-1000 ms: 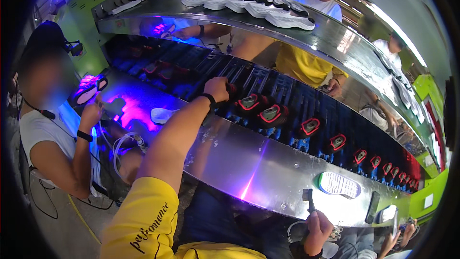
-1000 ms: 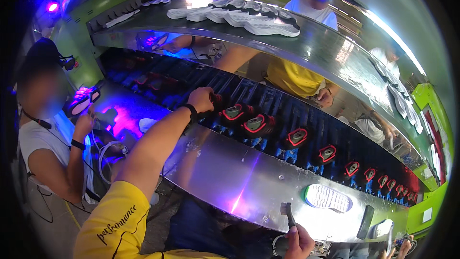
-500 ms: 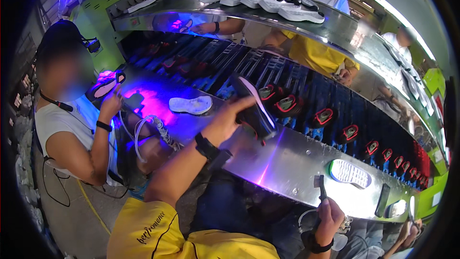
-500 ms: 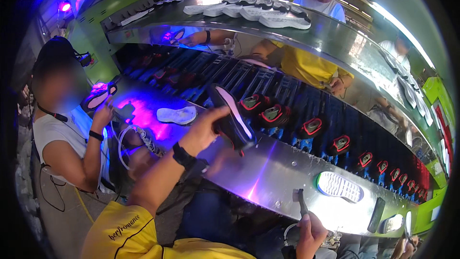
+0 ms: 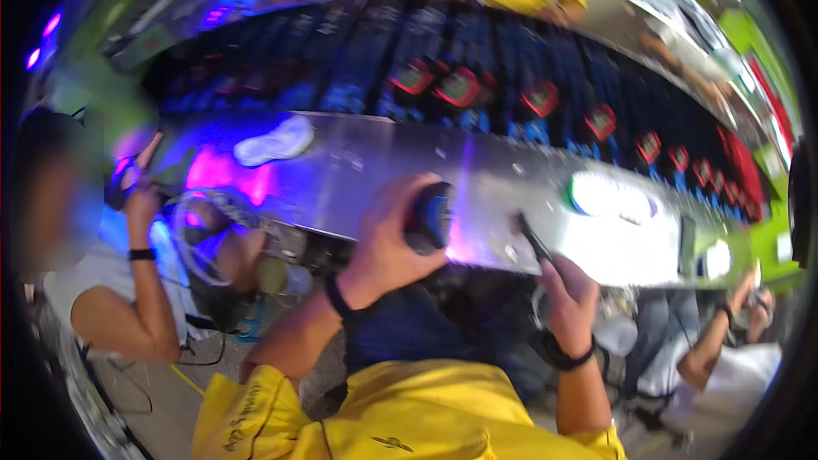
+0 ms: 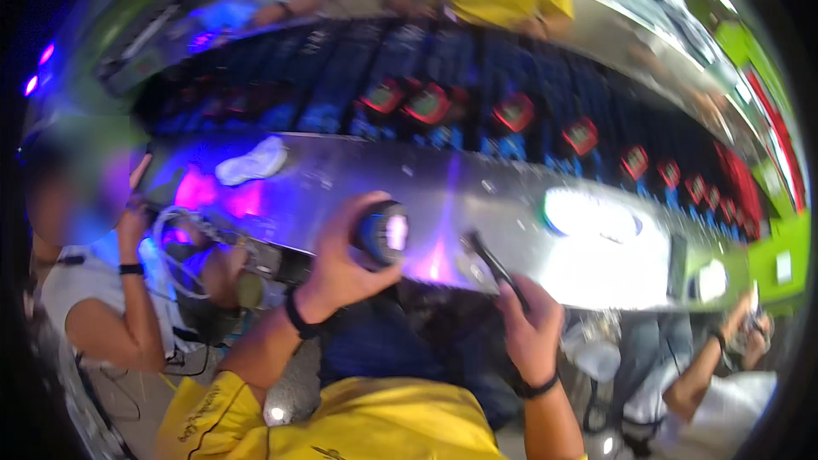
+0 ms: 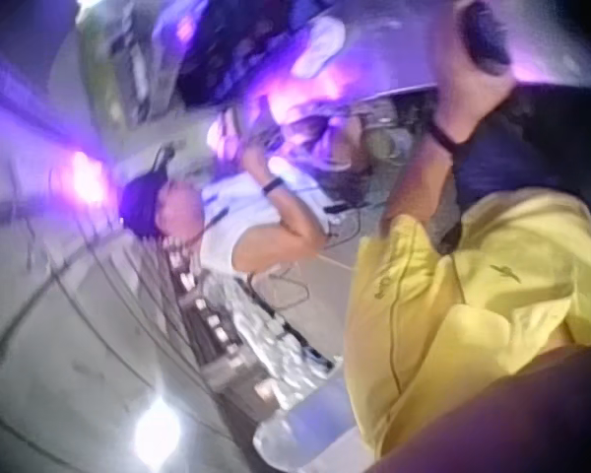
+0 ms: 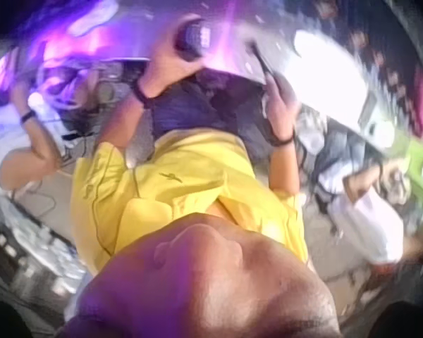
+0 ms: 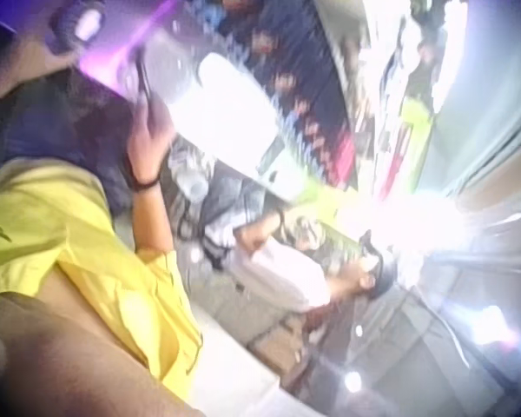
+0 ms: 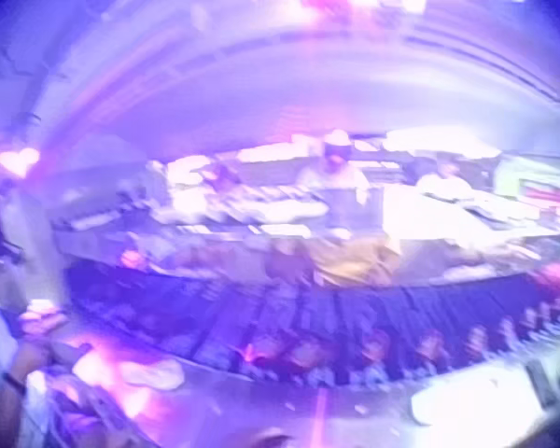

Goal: The recorder is applying glue/adhesive to the bottom edges of shoe uppers using a specialized brush.

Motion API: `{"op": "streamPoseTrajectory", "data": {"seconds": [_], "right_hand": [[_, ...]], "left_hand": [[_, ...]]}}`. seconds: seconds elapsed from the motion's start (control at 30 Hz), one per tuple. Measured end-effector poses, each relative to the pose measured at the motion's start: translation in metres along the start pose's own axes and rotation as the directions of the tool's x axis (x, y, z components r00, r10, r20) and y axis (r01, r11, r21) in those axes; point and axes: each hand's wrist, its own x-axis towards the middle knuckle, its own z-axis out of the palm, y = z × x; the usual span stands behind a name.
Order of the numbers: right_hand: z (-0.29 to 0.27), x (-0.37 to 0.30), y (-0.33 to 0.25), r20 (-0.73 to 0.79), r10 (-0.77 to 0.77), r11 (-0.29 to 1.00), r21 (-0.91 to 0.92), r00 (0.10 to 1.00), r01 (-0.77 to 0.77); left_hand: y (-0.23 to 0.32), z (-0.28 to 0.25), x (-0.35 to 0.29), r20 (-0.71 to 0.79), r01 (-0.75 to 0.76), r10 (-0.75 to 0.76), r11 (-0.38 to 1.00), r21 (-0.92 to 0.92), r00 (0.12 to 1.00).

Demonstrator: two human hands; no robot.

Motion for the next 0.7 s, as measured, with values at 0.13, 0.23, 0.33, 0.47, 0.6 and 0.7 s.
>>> {"op": "streamPoseTrajectory", "data": {"seconds": [0.13, 0.23, 0.33, 0.47, 0.6, 0.7], "right_hand": [[0.022, 0.012, -0.011, 0.152, 0.058, 0.998, -0.045, 0.987, -0.052], [0.035, 0.017, 0.001, 0.167, 0.073, 0.997, 0.022, 0.983, -0.078], [0.048, 0.024, 0.012, 0.191, 0.049, 0.999, -0.016, 0.98, -0.046], [0.072, 0.035, 0.03, 0.185, 0.015, 0.999, -0.051, 0.983, -0.006], [0.085, 0.034, 0.032, 0.183, -0.004, 0.997, -0.07, 0.983, 0.017], [0.088, 0.024, 0.022, 0.184, -0.017, 0.995, -0.093, 0.983, 0.034]], "left_hand": [[0.0, -0.001, -0.026, -0.056, -0.098, 0.104, 0.989, 0.111, 0.993], [0.005, 0.002, -0.042, -0.01, -0.097, 0.099, 0.984, 0.147, 0.995], [0.008, 0.007, -0.056, 0.034, -0.138, 0.133, 0.964, 0.227, 0.99], [0.003, 0.01, -0.071, 0.026, -0.148, 0.147, 0.957, 0.25, 0.989], [-0.002, 0.011, -0.079, -0.01, -0.151, 0.159, 0.955, 0.254, 0.987], [-0.005, 0.009, -0.08, -0.024, -0.144, 0.154, 0.961, 0.237, 0.988]]}}
